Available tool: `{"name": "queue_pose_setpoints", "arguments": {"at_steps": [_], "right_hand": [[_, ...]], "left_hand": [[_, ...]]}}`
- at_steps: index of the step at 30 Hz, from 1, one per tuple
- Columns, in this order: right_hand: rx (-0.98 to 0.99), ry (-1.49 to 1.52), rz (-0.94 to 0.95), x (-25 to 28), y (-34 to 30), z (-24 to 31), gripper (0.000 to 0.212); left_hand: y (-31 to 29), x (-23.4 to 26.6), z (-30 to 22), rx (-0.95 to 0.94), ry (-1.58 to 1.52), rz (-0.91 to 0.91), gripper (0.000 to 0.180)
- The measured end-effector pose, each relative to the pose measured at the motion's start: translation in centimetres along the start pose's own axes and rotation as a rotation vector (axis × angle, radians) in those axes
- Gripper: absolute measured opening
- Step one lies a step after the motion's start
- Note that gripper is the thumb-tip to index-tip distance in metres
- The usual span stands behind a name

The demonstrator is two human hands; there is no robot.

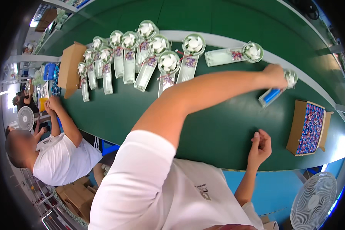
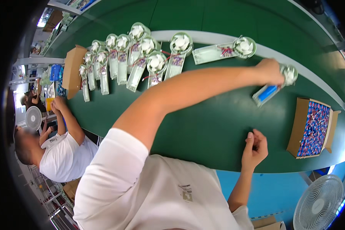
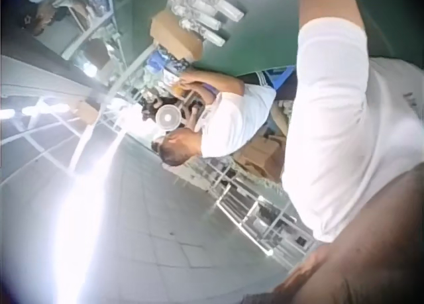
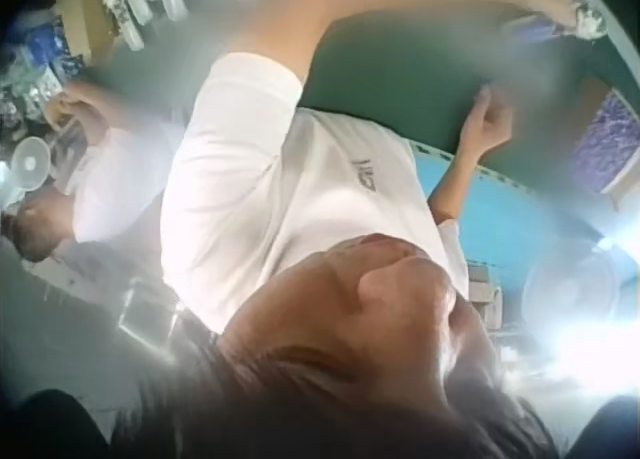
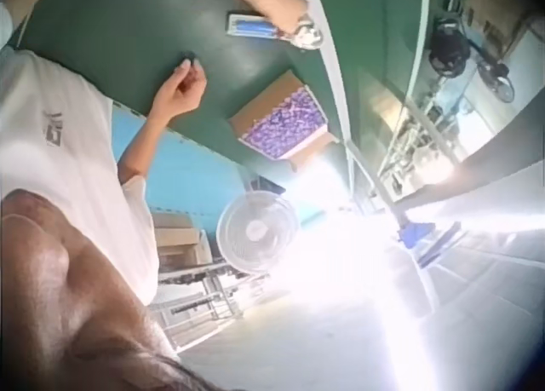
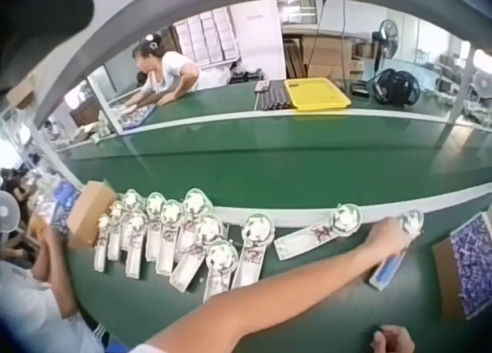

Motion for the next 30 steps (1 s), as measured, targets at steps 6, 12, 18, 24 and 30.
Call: {"name": "queue_pose_setpoints", "arguments": {"at_steps": [6,12,18,24,30], "right_hand": [[0.009,0.026,-0.032,-0.1,0.1,-0.5,0.007],[-0.022,0.063,-0.053,-0.2,0.6,-0.6,0.009],[0.001,0.093,-0.040,-0.4,1.3,-0.2,0.007],[0.033,0.058,-0.047,-0.4,1.0,0.3,0.007],[0.016,0.053,-0.067,-0.6,0.9,0.4,0.006]], "left_hand": [[15.1,11.5,3.8,0.118,-0.166,-0.006,0.020],[14.5,21.7,8.8,0.378,-0.365,0.043,0.021],[8.9,24.3,8.2,0.261,0.201,-0.233,0.052],[9.3,22.2,6.6,0.231,0.152,-0.336,0.050],[7.6,21.5,4.3,0.169,0.135,-0.311,0.043]]}}
Point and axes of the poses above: each hand's wrist, its own y-axis towards the middle knuckle, its own x-axis out of the back of the hand, z = x × y, the point moved 5 cm from there along y, towards the middle knuckle, and after that the axes turned 5 degrees about z, right-handed, at the moved point
